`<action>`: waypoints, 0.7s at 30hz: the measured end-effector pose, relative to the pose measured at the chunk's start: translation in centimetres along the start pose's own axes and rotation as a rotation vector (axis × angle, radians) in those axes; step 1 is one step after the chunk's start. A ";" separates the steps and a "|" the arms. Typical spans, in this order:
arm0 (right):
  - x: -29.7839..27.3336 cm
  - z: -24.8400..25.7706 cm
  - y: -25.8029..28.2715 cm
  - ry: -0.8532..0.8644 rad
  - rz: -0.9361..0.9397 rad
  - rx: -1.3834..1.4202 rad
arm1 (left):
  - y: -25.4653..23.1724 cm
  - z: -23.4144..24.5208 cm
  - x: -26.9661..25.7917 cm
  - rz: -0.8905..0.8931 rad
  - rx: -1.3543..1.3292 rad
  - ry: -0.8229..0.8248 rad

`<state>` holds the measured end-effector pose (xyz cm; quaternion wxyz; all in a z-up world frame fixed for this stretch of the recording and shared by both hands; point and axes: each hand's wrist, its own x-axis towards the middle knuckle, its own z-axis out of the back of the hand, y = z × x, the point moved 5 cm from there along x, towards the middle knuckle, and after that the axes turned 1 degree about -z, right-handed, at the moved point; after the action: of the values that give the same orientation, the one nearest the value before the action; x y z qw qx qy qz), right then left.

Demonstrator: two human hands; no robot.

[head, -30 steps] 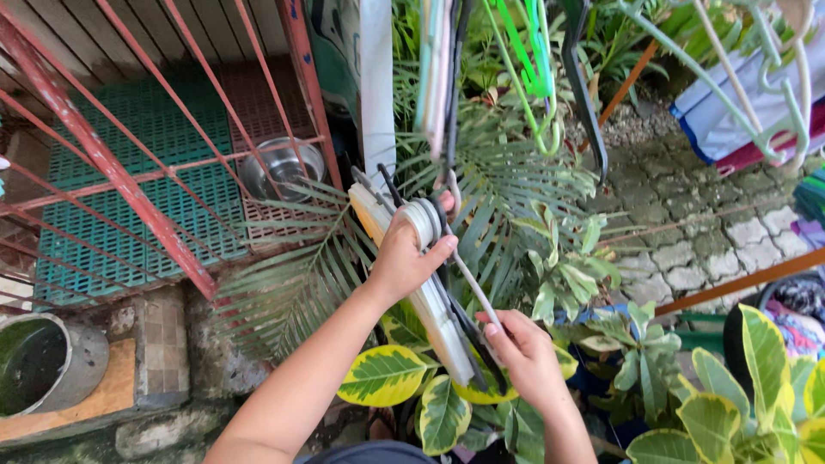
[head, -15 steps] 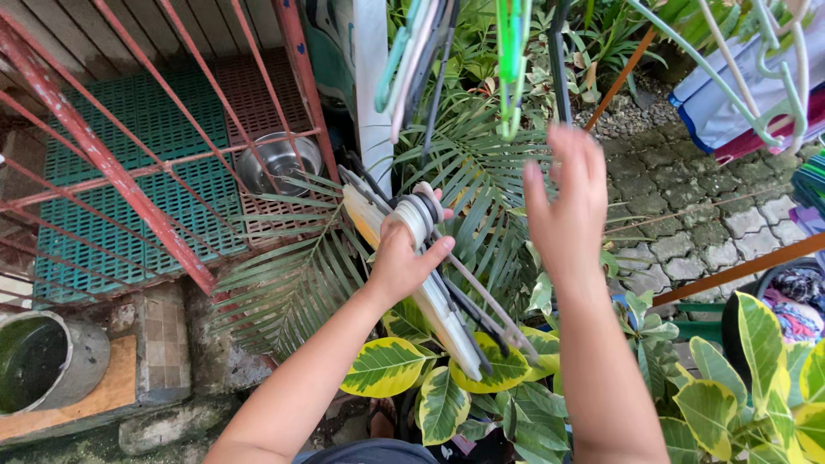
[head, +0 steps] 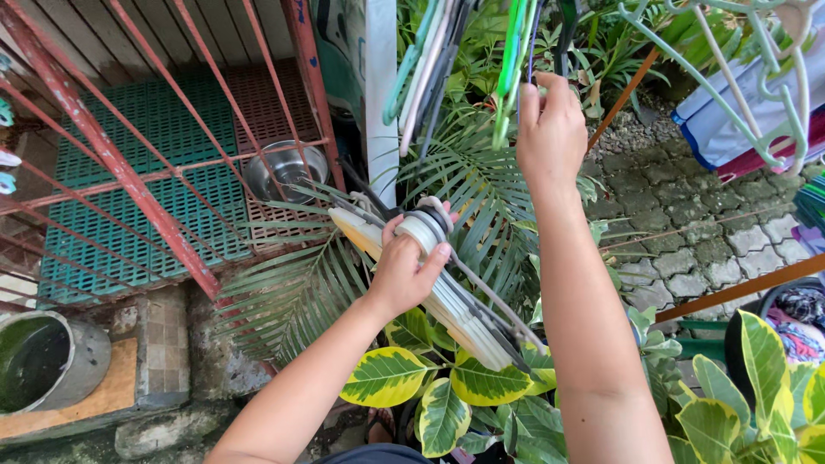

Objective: The person takes various items of clothing from a basin, places them onto hangers, and hangs them on a wooden drying rack.

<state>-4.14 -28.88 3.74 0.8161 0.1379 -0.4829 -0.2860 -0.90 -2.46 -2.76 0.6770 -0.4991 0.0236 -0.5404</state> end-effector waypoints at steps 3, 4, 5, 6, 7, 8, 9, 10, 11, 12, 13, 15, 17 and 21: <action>0.5 -0.4 1.0 0.059 -0.021 0.056 | 0.0 0.0 -0.1 0.009 0.008 0.003; 0.5 -0.3 1.5 0.059 -0.019 0.057 | 0.1 0.0 0.0 0.008 0.009 0.002; 0.4 -0.3 2.0 0.074 -0.037 0.113 | 0.0 0.1 0.0 0.003 0.000 0.000; 0.3 -0.3 2.5 0.089 -0.055 0.170 | 0.0 0.1 0.0 -0.003 -0.009 -0.003; 0.3 -0.3 3.0 0.089 -0.053 0.171 | 0.0 0.2 0.0 -0.003 -0.008 -0.004; 0.4 -0.2 3.4 0.089 -0.075 0.184 | 0.0 0.1 0.0 0.005 -0.013 0.004; 0.5 -0.3 3.7 0.089 -0.098 0.198 | 0.0 0.1 0.1 0.014 -0.017 0.012; 0.5 -0.4 4.3 0.090 -0.096 0.200 | 0.0 0.2 0.1 0.015 -0.017 0.010; 0.4 -0.6 5.0 0.097 -0.029 0.105 | 0.0 0.2 0.2 0.018 -0.009 0.010; 0.4 -0.8 5.5 0.103 0.037 0.011 | 0.0 0.3 0.2 0.021 -0.002 0.011; 0.4 -0.9 5.4 0.104 0.037 0.011 | 0.0 0.3 0.2 0.022 -0.001 0.011; 0.6 -1.9 4.6 0.164 -0.038 0.012 | 0.0 0.4 0.2 0.048 0.023 0.015; 0.7 -2.5 3.3 0.154 -0.103 0.029 | 0.0 0.6 0.2 0.042 0.018 0.011; 0.4 -1.4 1.9 -0.024 -0.032 0.166 | -0.1 0.6 0.3 0.038 0.026 0.024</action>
<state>-2.14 -27.71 4.28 0.7915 0.2092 -0.5123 -0.2595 -0.50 -2.31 -2.30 0.6932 -0.4833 0.0340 -0.5336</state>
